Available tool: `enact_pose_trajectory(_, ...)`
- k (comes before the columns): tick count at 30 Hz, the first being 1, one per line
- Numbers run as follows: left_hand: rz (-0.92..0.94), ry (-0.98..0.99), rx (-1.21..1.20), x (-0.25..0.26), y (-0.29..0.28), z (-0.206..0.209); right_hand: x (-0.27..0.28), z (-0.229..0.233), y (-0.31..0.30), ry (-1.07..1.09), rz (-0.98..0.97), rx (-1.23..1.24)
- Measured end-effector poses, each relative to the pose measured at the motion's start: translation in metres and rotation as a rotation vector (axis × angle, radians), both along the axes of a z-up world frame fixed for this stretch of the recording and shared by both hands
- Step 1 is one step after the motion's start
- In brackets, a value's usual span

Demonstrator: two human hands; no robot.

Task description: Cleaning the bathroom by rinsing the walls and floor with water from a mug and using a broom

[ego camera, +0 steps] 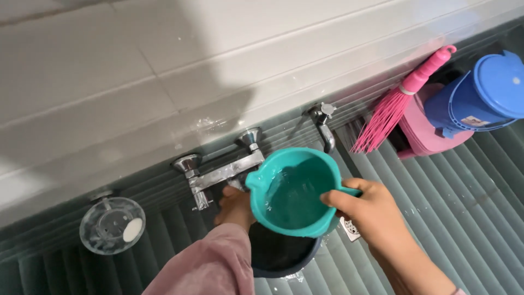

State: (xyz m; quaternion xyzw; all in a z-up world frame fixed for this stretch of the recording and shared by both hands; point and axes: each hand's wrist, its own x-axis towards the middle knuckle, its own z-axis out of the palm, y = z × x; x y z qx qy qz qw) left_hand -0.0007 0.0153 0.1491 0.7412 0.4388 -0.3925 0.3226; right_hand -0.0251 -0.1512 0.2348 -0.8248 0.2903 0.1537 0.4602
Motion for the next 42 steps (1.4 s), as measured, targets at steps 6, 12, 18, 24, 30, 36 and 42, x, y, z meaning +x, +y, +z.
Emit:
enact_pose_trajectory(6,0.121,-0.103,-0.012,-0.009,0.022,-0.024,0.0,0.022,0.038,0.037,0.19,-0.091)
enact_pose_trajectory(12,0.141,-0.288,-0.086,-0.024,0.025,-0.076,-0.008,0.008,0.05,-0.013,0.29,-0.108)
enact_pose_trajectory(18,0.143,-0.474,-0.159,-0.027,0.019,-0.152,-0.034,-0.029,0.022,0.02,0.144,-0.09)
enact_pose_trajectory(24,0.127,-0.596,-0.215,-0.058,0.015,-0.214,-0.072,-0.039,-0.003,0.079,-0.038,-0.039)
enact_pose_trajectory(30,-0.141,-0.326,0.051,-0.056,0.001,-0.129,-0.071,-0.03,-0.005,0.173,0.102,-0.147)
enact_pose_trajectory(36,0.167,-0.115,-0.046,-0.029,-0.006,-0.089,-0.064,-0.028,-0.015,0.159,0.074,-0.142)
enact_pose_trajectory(42,0.042,-0.001,0.075,-0.023,-0.011,-0.098,-0.079,-0.085,-0.046,0.003,-0.129,0.049)
